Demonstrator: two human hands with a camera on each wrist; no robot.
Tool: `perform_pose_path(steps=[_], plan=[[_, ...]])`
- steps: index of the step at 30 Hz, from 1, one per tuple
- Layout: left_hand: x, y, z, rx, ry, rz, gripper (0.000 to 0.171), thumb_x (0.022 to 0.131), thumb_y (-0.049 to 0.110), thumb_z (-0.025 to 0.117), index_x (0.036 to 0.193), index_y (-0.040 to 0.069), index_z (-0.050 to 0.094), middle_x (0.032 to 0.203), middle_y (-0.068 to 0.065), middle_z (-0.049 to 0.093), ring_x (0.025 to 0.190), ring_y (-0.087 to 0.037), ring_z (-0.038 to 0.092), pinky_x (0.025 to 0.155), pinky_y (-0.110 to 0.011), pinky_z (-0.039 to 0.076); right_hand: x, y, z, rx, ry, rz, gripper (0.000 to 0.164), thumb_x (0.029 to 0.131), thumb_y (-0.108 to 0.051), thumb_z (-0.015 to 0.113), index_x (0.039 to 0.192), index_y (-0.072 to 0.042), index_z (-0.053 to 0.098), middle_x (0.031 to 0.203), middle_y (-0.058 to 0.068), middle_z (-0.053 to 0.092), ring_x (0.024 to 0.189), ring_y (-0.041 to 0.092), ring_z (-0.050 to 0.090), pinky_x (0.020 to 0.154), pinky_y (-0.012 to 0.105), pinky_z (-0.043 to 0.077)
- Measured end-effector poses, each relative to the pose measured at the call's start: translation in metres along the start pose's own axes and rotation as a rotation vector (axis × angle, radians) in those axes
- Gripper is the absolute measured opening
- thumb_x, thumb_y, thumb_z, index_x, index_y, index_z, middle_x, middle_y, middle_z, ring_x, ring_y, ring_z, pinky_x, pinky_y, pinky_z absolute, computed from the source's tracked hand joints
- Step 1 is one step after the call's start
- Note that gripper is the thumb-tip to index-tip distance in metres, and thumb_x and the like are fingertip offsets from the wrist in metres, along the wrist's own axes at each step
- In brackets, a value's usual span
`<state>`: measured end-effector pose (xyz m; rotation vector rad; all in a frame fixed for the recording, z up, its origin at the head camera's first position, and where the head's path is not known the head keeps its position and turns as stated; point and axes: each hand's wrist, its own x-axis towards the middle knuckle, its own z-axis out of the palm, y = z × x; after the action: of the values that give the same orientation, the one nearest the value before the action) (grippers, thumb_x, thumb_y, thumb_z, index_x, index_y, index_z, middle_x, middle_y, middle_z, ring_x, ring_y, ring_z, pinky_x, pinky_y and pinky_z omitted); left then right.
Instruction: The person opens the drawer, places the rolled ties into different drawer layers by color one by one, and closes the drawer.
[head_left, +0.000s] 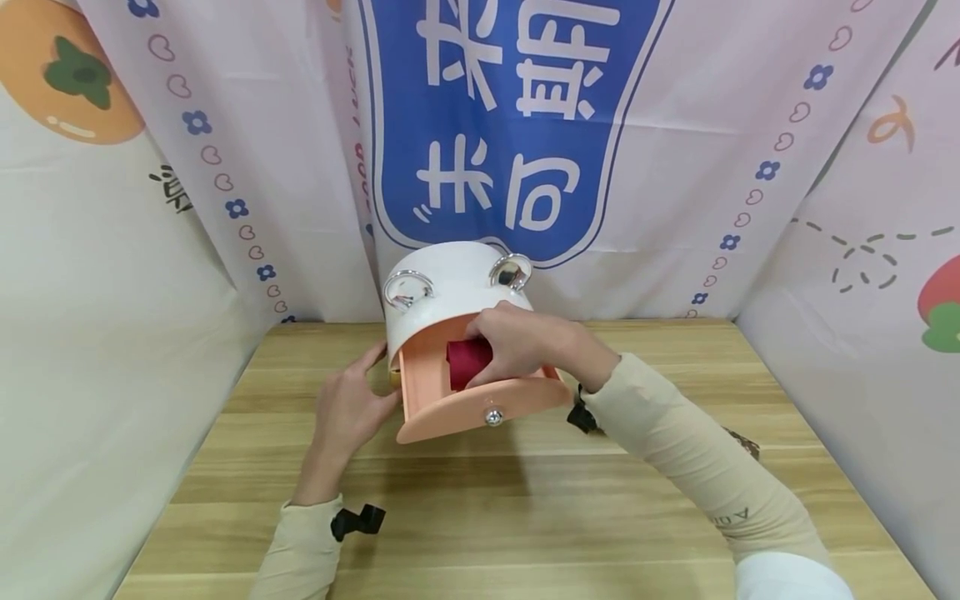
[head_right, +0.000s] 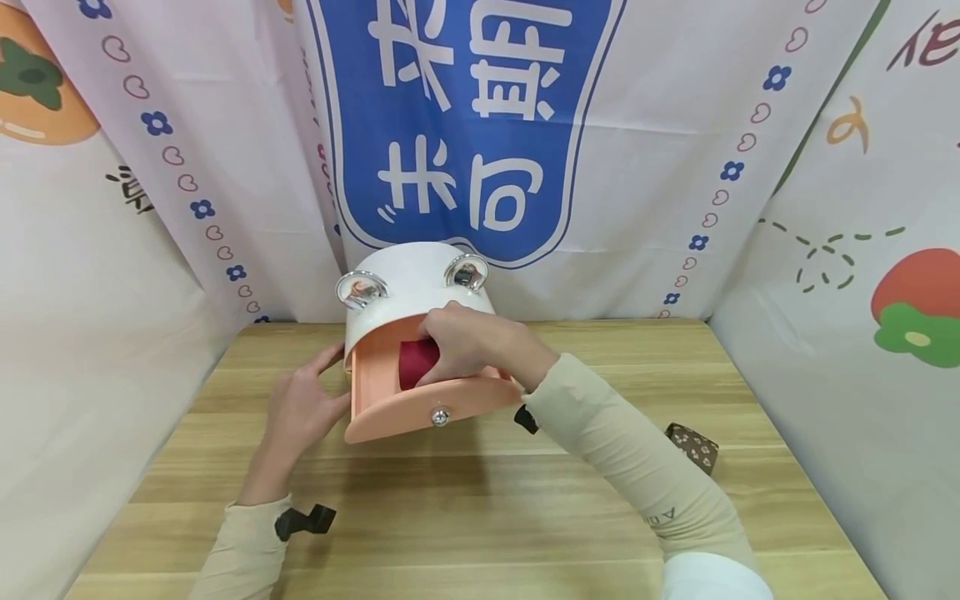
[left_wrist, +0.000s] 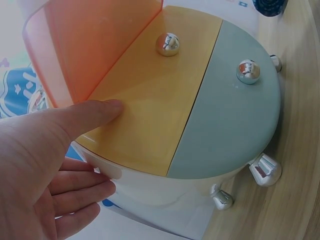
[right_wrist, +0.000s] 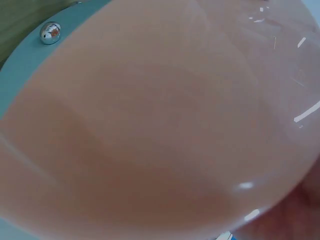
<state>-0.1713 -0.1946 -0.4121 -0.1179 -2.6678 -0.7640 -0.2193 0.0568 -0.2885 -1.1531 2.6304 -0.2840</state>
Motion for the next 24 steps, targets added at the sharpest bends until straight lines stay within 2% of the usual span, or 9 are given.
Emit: perform_pose_path(steps=[4, 11, 15, 24], plan=[[0.0, 0.001, -0.001, 0.001, -0.003, -0.002, 0.076, 0.076, 0.045, 0.078, 0.14, 0.013, 0.052, 0.128, -0.014, 0.066, 0.043, -0.014, 0.037, 0.041, -0.026, 0.031, 0.0, 0.002, 0.001, -0.002, 0.017, -0.006, 0.048, 0.075, -0.052, 0.077, 0.106, -0.016, 0.068, 0.086, -0.008, 0.065, 0.078, 0.01, 0.06, 0.067, 0.021, 0.049], [0.0, 0.001, -0.001, 0.005, 0.008, 0.011, 0.076, 0.075, 0.046, 0.079, 0.138, 0.013, 0.053, 0.127, -0.014, 0.066, 0.045, -0.013, 0.037, 0.041, -0.026, 0.031, -0.004, 0.003, 0.001, 0.009, 0.024, -0.004, 0.056, 0.076, -0.052, 0.077, 0.117, -0.016, 0.066, 0.095, -0.007, 0.066, 0.085, 0.01, 0.059, 0.071, 0.02, 0.05], [0.0, 0.0, -0.001, 0.003, 0.008, 0.014, 0.076, 0.075, 0.047, 0.079, 0.138, 0.012, 0.053, 0.128, -0.015, 0.065, 0.045, -0.013, 0.039, 0.041, -0.026, 0.032, -0.007, 0.004, -0.001, 0.023, 0.04, -0.026, 0.056, 0.075, -0.051, 0.078, 0.117, -0.016, 0.066, 0.097, -0.006, 0.067, 0.085, 0.01, 0.059, 0.072, 0.021, 0.05], [-0.001, 0.0, 0.0, 0.007, 0.026, 0.021, 0.075, 0.074, 0.045, 0.079, 0.137, 0.013, 0.054, 0.125, -0.014, 0.067, 0.044, -0.013, 0.036, 0.041, -0.026, 0.031, -0.022, 0.003, -0.013, 0.022, 0.072, -0.06, 0.054, 0.076, -0.044, 0.08, 0.116, -0.01, 0.067, 0.101, -0.001, 0.071, 0.087, 0.013, 0.063, 0.076, 0.022, 0.052]])
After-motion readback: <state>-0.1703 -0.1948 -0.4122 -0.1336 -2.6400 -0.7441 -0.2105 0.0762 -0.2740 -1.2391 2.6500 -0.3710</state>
